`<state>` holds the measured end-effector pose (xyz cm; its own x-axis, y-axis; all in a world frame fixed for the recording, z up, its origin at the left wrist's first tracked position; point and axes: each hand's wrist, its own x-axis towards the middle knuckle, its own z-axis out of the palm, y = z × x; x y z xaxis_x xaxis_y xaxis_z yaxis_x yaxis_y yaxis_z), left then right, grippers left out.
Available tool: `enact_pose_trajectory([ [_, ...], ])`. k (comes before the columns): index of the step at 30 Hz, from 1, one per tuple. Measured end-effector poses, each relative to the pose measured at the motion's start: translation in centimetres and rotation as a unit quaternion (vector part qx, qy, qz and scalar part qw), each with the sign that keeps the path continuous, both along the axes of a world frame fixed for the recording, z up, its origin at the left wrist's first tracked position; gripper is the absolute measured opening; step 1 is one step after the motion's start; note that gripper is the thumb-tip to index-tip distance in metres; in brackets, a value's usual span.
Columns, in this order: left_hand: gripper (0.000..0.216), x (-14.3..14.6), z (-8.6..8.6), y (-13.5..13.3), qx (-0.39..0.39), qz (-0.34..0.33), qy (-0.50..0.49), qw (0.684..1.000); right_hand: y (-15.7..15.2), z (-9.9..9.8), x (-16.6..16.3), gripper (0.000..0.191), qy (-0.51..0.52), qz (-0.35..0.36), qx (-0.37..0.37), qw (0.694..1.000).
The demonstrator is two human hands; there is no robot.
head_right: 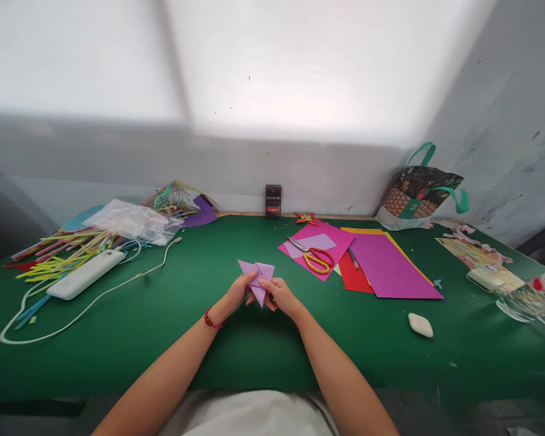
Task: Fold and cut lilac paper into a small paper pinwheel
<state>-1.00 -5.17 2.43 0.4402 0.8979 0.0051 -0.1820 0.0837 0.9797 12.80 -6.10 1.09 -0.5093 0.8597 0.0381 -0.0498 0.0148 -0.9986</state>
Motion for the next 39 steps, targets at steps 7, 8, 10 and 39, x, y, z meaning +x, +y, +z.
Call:
enact_pose_trajectory([
  [7, 0.049, -0.1, -0.3, 0.0, -0.015, -0.011, -0.009, 1.000, 0.0, -0.2, 0.1, 0.051, 0.010, -0.005, -0.010, 1.000],
  [8, 0.050, -0.1, -0.3, 0.0, -0.016, -0.009, -0.010, 1.000, 0.0, -0.2, 0.0, 0.051, 0.012, -0.008, -0.012, 1.000],
  [10, 0.053, 0.0, -0.4, 0.0, -0.015, -0.006, -0.010, 1.000, 0.0, -0.2, 0.0, 0.051, 0.016, -0.008, -0.018, 1.000],
  [39, 0.053, 0.3, -0.4, 0.7, 0.020, 0.067, 0.047, 0.996, 0.4, 0.3, -0.3, 0.054, 0.043, -0.047, -0.025, 0.998],
])
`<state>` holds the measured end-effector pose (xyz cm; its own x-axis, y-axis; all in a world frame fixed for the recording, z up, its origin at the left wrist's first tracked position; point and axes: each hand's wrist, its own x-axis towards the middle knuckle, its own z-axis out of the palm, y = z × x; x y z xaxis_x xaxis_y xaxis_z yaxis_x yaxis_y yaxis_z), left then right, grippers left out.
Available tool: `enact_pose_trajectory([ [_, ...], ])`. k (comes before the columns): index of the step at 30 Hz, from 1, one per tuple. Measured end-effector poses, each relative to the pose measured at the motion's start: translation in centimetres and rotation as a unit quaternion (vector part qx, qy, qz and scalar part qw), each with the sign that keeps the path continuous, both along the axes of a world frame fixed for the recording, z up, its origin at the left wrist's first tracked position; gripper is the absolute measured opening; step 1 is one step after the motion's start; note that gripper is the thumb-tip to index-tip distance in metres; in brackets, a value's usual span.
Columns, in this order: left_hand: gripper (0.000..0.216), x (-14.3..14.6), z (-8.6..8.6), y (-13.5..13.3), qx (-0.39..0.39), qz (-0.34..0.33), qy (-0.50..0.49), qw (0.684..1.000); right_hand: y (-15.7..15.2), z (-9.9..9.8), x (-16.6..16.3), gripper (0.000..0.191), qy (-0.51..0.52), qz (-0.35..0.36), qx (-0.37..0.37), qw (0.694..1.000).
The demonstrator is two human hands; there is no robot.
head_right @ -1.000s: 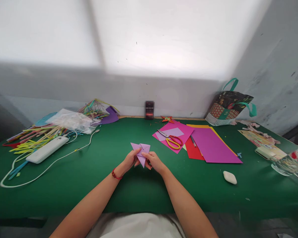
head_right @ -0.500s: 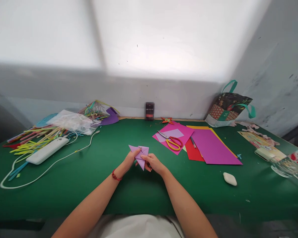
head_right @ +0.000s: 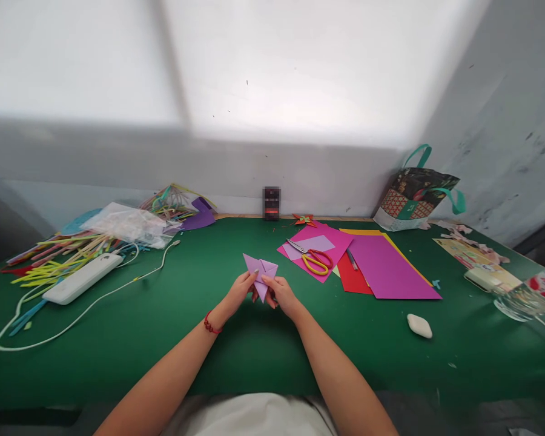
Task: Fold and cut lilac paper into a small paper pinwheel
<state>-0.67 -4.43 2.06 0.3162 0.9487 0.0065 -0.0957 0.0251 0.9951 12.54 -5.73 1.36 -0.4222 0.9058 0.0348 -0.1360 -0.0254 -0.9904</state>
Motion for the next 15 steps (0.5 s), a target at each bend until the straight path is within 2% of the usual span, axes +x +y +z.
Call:
enact_pose_trajectory([
  [7, 0.053, -0.33, 0.33, -0.25, 0.048, -0.009, 0.042, 0.998, -0.20, 0.18, 0.19, 0.053, -0.004, 0.003, -0.016, 1.000],
  [15, 0.046, -0.49, 0.15, 0.28, 0.038, 0.020, 0.073, 0.996, 0.16, -0.53, -0.19, 0.061, -0.024, -0.004, -0.006, 1.000],
])
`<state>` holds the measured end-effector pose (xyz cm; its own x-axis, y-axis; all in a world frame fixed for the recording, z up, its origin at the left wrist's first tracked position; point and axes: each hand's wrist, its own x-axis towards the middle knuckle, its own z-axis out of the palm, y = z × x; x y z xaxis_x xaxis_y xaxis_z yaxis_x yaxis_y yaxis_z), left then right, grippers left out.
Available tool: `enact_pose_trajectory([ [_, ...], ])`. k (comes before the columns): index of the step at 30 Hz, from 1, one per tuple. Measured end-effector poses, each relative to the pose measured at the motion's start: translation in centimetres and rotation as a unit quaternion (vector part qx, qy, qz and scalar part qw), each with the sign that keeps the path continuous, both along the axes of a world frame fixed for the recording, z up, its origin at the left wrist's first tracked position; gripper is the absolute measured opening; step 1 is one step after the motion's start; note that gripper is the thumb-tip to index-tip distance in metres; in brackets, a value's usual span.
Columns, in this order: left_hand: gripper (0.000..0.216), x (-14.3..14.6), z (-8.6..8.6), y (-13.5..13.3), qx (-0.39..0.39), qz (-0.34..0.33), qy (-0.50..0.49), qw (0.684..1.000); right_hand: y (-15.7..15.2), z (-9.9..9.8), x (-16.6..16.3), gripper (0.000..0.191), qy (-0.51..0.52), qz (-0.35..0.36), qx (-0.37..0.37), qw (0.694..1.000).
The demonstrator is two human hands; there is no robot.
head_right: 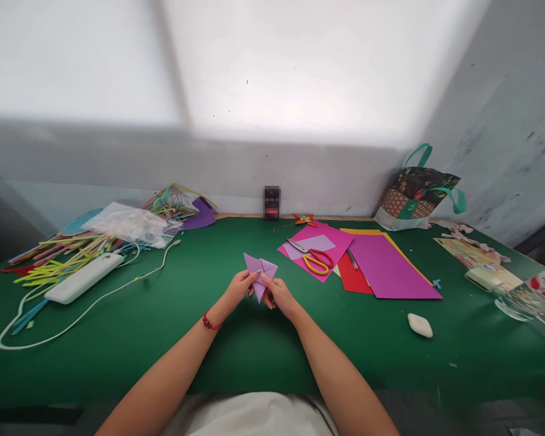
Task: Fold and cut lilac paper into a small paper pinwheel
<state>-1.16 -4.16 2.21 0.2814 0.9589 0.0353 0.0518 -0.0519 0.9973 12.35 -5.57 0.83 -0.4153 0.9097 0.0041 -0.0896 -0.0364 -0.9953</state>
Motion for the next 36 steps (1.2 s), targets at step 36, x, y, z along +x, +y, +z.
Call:
enact_pose_trajectory([
  [36, 0.043, 0.17, -0.09, -0.90, -0.020, -0.031, 0.019, 0.999, 0.12, 0.01, 0.18, 0.060, -0.039, -0.111, 0.054, 0.992],
])
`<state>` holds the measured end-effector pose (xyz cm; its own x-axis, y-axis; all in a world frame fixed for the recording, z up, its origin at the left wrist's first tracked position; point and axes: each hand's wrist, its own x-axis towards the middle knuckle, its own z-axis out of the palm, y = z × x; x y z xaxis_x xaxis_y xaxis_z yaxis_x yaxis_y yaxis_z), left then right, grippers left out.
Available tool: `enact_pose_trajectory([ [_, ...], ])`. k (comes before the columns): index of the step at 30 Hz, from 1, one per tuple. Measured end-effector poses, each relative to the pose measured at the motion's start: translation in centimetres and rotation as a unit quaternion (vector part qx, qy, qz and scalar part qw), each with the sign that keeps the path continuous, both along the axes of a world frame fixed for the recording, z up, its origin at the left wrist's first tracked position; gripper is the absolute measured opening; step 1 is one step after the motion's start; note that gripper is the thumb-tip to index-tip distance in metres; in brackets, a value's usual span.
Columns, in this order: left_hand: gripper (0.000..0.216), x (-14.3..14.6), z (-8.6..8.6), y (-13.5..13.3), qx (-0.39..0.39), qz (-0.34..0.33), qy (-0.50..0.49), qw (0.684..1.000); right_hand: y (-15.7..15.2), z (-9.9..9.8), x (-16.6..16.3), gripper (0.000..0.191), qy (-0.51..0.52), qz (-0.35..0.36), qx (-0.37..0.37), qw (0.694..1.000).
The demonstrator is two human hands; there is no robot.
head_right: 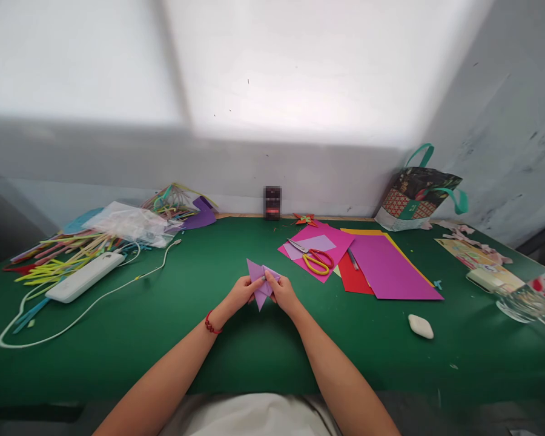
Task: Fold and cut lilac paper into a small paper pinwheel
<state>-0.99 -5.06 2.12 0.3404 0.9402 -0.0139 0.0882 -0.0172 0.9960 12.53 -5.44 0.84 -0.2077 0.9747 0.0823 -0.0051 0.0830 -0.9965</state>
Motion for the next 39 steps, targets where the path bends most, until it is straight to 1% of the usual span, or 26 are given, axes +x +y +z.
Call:
enact_pose_trajectory([
  [5, 0.041, -0.2, 0.0, 0.0, -0.018, 0.013, 0.016, 1.000, -0.1, 0.0, -0.1, 0.061, -0.007, 0.000, 0.006, 1.000],
  [13, 0.046, -0.2, -0.3, 0.2, -0.007, -0.006, 0.015, 1.000, -0.3, 0.1, -0.3, 0.061, 0.002, 0.008, 0.013, 1.000],
  [16, 0.047, -0.1, -0.3, 0.3, -0.010, 0.001, 0.011, 1.000, -0.1, 0.2, -0.3, 0.061, 0.014, 0.007, 0.010, 1.000],
  [19, 0.046, -0.1, -0.2, 0.5, -0.009, 0.002, 0.004, 1.000, -0.2, 0.4, -0.1, 0.059, 0.018, 0.020, 0.004, 1.000],
  [22, 0.044, -0.4, -0.2, 0.5, -0.026, -0.015, -0.028, 0.999, -0.6, 0.9, 0.2, 0.048, 0.015, 0.051, 0.001, 0.999],
  [24, 0.042, -0.5, -0.3, 0.4, -0.059, -0.032, -0.054, 0.996, -1.0, 1.3, 0.3, 0.039, 0.015, 0.076, -0.005, 0.997],
  [26, 0.044, -0.6, -0.2, 0.2, -0.087, -0.057, -0.079, 0.991, -1.2, 1.5, 0.3, 0.035, 0.017, 0.094, -0.012, 0.995],
  [29, 0.056, -0.4, 0.1, -0.1, -0.090, -0.103, -0.126, 0.983, -1.2, 1.4, 0.4, 0.033, 0.029, 0.098, -0.014, 0.995],
  [32, 0.069, -0.2, 0.5, -0.2, -0.079, -0.130, -0.176, 0.973, -0.9, 1.1, 0.5, 0.036, 0.065, 0.082, -0.021, 0.994],
  [36, 0.061, -0.5, 0.5, -0.1, -0.074, -0.117, -0.179, 0.974, -0.8, 1.0, 0.5, 0.037, 0.135, 0.076, -0.039, 0.987],
  [39, 0.057, -0.7, 0.2, -0.1, -0.076, -0.106, -0.167, 0.977, -1.0, 1.0, 0.5, 0.037, 0.148, 0.090, -0.047, 0.984],
])
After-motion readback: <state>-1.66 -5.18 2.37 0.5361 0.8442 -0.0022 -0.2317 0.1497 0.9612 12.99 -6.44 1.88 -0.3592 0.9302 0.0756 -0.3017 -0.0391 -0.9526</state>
